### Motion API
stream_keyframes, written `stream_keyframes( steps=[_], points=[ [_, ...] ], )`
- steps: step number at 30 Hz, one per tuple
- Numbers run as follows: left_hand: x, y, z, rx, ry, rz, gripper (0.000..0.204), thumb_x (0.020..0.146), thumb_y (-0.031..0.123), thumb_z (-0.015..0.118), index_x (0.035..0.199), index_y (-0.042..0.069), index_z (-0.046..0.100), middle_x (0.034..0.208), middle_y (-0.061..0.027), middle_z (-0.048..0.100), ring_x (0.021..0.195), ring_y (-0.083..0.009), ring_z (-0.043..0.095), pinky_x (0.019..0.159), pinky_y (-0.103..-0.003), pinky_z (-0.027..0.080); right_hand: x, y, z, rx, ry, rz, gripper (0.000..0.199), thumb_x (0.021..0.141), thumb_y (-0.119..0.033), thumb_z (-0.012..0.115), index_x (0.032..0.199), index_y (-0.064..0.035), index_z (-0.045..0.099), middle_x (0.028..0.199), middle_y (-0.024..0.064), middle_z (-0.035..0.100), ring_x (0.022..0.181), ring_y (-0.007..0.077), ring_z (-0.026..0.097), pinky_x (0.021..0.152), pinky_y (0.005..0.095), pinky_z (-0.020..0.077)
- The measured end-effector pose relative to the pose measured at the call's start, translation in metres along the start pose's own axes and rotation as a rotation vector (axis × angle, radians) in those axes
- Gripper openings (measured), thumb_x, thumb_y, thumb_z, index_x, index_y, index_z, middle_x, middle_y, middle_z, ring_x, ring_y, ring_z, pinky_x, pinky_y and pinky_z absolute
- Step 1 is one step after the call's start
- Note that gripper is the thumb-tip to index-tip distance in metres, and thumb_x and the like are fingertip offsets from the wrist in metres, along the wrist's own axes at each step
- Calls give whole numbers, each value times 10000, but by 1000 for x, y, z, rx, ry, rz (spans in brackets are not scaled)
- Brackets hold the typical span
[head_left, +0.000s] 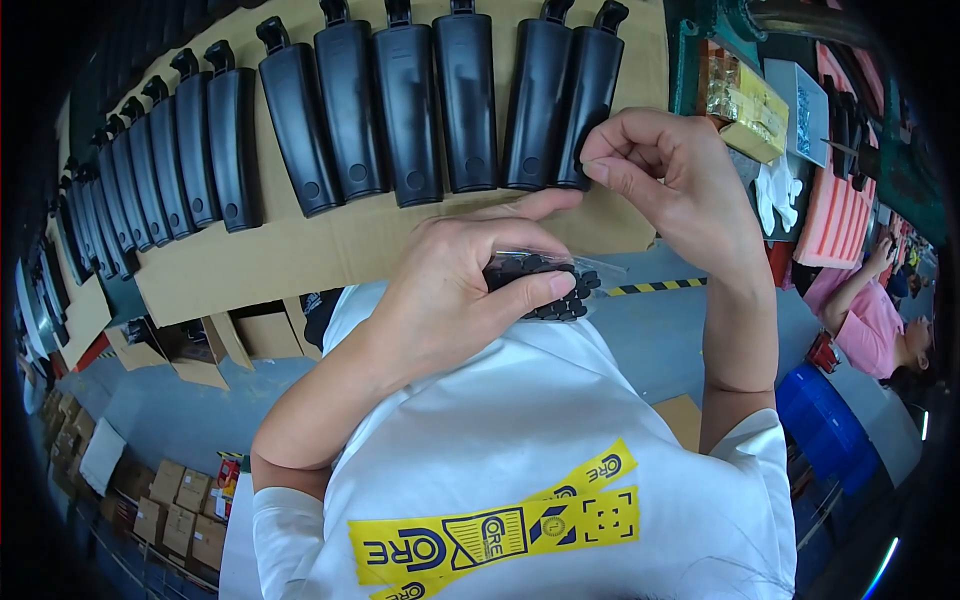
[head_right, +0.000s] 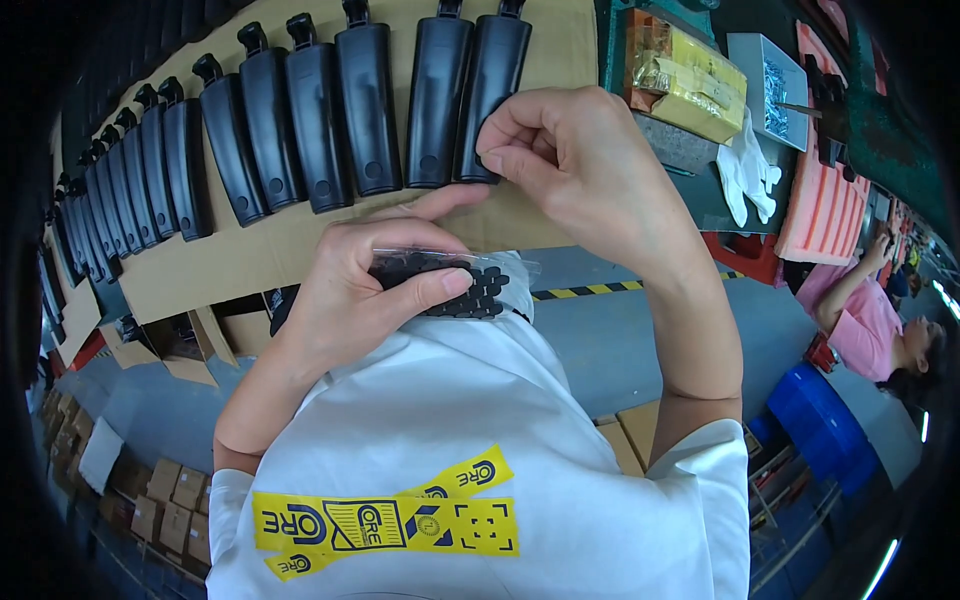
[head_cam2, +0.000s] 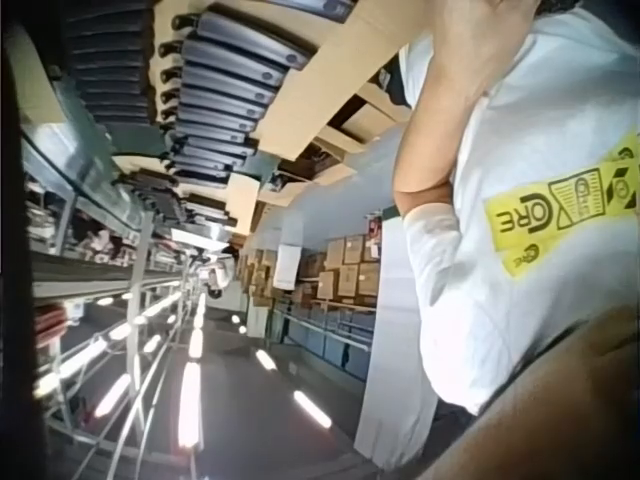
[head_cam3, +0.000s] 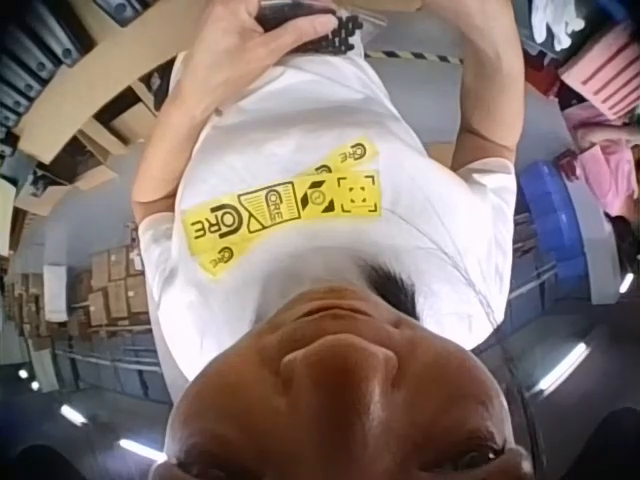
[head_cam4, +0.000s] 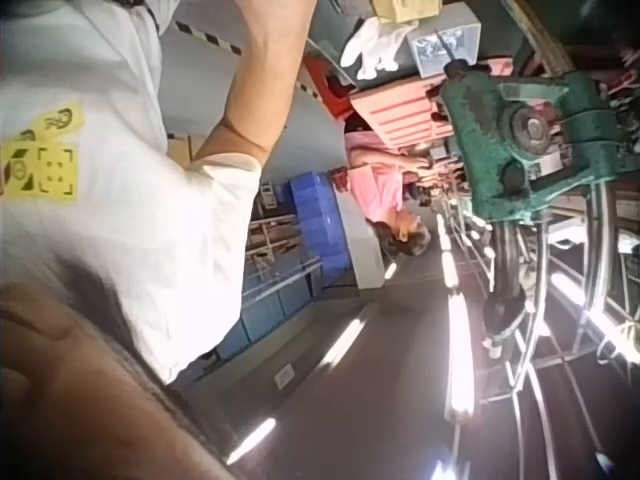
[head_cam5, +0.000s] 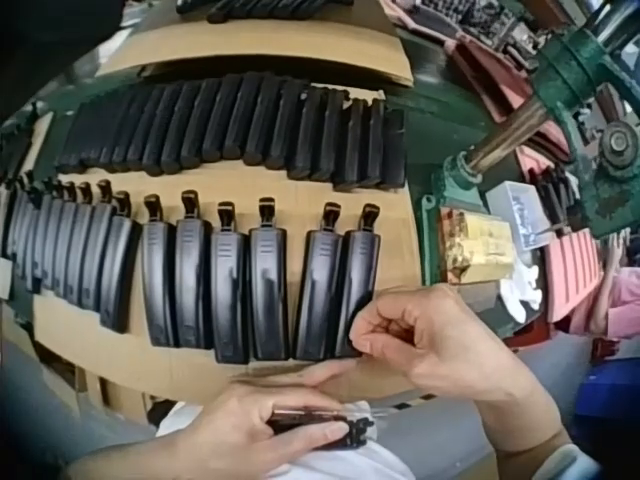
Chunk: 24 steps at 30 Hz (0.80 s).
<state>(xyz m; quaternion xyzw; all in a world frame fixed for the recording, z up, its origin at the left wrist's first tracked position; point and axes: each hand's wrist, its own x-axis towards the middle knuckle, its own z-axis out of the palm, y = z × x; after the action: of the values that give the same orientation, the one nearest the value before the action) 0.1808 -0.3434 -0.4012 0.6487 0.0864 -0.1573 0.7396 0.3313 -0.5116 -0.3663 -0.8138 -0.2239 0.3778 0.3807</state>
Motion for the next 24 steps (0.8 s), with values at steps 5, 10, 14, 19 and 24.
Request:
stream_keyframes(
  steps=[5, 10, 14, 19, 24],
  points=[
    [-1, 1, 0, 14, 1, -11, 172, 829, 6, 779, 988, -47, 745, 1355, -252, 647, 1179, -258, 659, 969, -301, 498, 1, 2, 2, 60, 18, -3, 49, 892, 47, 672, 910, 35, 715, 785, -4, 643, 627, 50, 469, 585, 178, 388],
    [0, 0, 0, 5, 5, 34, 172, 829, 6, 779, 990, -45, 746, 1355, -250, 648, 1175, -255, 661, 961, -297, 501, 0, 1, 4, 13, 43, 7, 49, 890, 44, 674, 910, 34, 718, 787, -1, 651, 635, 52, 474, 593, 179, 391],
    [0, 0, 0, -2, 12, 28, 174, 830, 7, 780, 994, -42, 747, 1356, -245, 650, 1172, -252, 661, 961, -296, 501, -2, 4, 6, -41, 83, -45, 50, 881, 46, 679, 907, 35, 721, 786, 3, 650, 632, 65, 473, 588, 188, 384],
    [1, -8, 4, -3, 65, 101, 149, 838, 50, 771, 969, -19, 749, 1321, -201, 685, 1084, -211, 695, 848, -292, 519, -2, 6, 11, -109, 145, -169, 57, 864, 46, 689, 907, 37, 726, 785, 11, 645, 625, 84, 470, 579, 203, 370],
    [0, -6, 3, -12, 75, 92, 143, 839, 62, 768, 962, -10, 748, 1300, -185, 702, 1100, -212, 703, 849, -296, 522, -5, 8, 13, -205, 197, -289, 70, 843, 48, 701, 907, 41, 727, 789, 17, 641, 617, 96, 465, 567, 216, 355]
  ],
)
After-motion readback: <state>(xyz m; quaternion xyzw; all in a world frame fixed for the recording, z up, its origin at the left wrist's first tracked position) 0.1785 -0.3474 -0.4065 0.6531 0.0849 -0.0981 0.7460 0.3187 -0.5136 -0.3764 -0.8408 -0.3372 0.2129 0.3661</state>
